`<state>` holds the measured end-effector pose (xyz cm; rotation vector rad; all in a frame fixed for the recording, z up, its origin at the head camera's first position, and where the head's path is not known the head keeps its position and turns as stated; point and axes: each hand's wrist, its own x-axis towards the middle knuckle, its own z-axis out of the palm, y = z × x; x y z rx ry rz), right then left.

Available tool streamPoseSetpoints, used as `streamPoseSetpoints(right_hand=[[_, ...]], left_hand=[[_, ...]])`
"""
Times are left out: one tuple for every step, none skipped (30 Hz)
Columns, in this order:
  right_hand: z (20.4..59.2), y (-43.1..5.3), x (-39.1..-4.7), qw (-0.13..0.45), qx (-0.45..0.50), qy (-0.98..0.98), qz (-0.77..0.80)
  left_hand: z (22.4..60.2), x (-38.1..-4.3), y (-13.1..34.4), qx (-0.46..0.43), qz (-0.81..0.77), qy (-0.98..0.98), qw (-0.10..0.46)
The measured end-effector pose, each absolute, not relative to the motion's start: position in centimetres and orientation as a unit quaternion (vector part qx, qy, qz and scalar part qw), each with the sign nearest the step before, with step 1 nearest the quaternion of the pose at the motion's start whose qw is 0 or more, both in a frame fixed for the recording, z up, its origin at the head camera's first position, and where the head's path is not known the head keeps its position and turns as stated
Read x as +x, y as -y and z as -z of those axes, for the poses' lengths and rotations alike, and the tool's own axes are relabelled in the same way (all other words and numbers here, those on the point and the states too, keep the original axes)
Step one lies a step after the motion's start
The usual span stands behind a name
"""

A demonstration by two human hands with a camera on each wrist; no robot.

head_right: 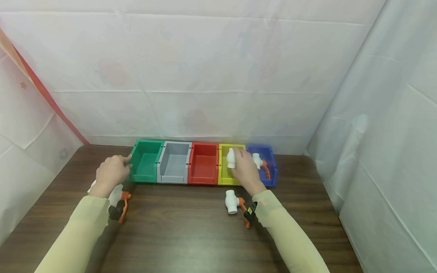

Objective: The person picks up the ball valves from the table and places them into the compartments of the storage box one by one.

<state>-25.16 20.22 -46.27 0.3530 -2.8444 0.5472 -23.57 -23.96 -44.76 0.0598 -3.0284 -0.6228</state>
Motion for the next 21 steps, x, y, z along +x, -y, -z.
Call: streamPoseSetpoints(right_hand=[[46.3, -20.2, -25.2, 0.110, 0.120, 0.969, -0.183], [46.3, -20.2, -25.3, 0.109, 0.121, 0.970, -0.181], [46.4, -20.2, -25.3, 0.107, 0.122, 0.970, -0.180], [46.4, -20.1, -25.3, 0.106, 0.123, 0.971, -0.178], [46.4, -20.1, -25.3, 0.104, 0.123, 0.971, -0.177], [46.4, -20.1, -25.4, 0.102, 0.124, 0.971, -0.176], [46.4, -20.0, -25.4, 0.101, 0.124, 0.972, -0.175], [46.4, -20.0, -25.4, 0.099, 0.123, 0.972, -0.173], [46.4, -19.9, -25.4, 0.096, 0.121, 0.973, -0.170], [46.3, -19.8, -25.4, 0.093, 0.118, 0.974, -0.168], [46.3, -19.7, -25.4, 0.090, 0.115, 0.976, -0.163], [46.3, -19.6, -25.5, 0.088, 0.112, 0.977, -0.157], [46.4, -19.5, -25.5, 0.087, 0.110, 0.978, -0.153], [46.4, -19.4, -25.6, 0.086, 0.108, 0.979, -0.148], [46.5, -19.3, -25.7, 0.087, 0.106, 0.980, -0.143], [46.6, -19.2, -25.8, 0.091, 0.105, 0.981, -0.139], [46.7, -19.1, -25.8, 0.094, 0.104, 0.981, -0.133], [46.8, -19.0, -25.9, 0.098, 0.103, 0.981, -0.130], [46.9, -19.0, -25.9, 0.102, 0.104, 0.981, -0.126], [47.0, -18.9, -25.9, 0.103, 0.103, 0.982, -0.119], [47.1, -18.8, -26.0, 0.103, 0.103, 0.983, -0.112]], left_hand=[[44.8, -23.6, 24.0, 0.019, 0.202, 0.979, 0.025], [44.8, -23.6, 24.0, 0.019, 0.202, 0.979, 0.024], [44.8, -23.6, 24.0, 0.019, 0.202, 0.979, 0.023], [44.9, -23.6, 24.0, 0.020, 0.202, 0.979, 0.021], [44.9, -23.6, 24.0, 0.020, 0.202, 0.979, 0.019], [44.9, -23.6, 24.1, 0.021, 0.201, 0.979, 0.018], [44.9, -23.6, 24.1, 0.021, 0.201, 0.979, 0.017], [44.9, -23.6, 24.2, 0.021, 0.201, 0.979, 0.017], [44.9, -23.7, 24.2, 0.022, 0.201, 0.979, 0.017], [44.9, -23.7, 24.2, 0.021, 0.201, 0.979, 0.017], [45.0, -23.7, 24.2, 0.021, 0.201, 0.979, 0.019], [45.0, -23.7, 24.2, 0.020, 0.202, 0.979, 0.020], [45.0, -23.7, 24.2, 0.020, 0.202, 0.979, 0.022], [45.0, -23.7, 24.2, 0.021, 0.203, 0.979, 0.022], [45.0, -23.7, 24.1, 0.022, 0.204, 0.979, 0.023], [45.1, -23.7, 24.1, 0.024, 0.204, 0.978, 0.023], [45.1, -23.8, 24.1, 0.025, 0.205, 0.978, 0.022], [45.1, -23.7, 24.1, 0.026, 0.206, 0.978, 0.022], [45.1, -23.8, 24.0, 0.027, 0.206, 0.978, 0.021], [45.2, -23.8, 24.0, 0.029, 0.206, 0.978, 0.021], [45.2, -23.8, 24.0, 0.030, 0.206, 0.978, 0.021]])
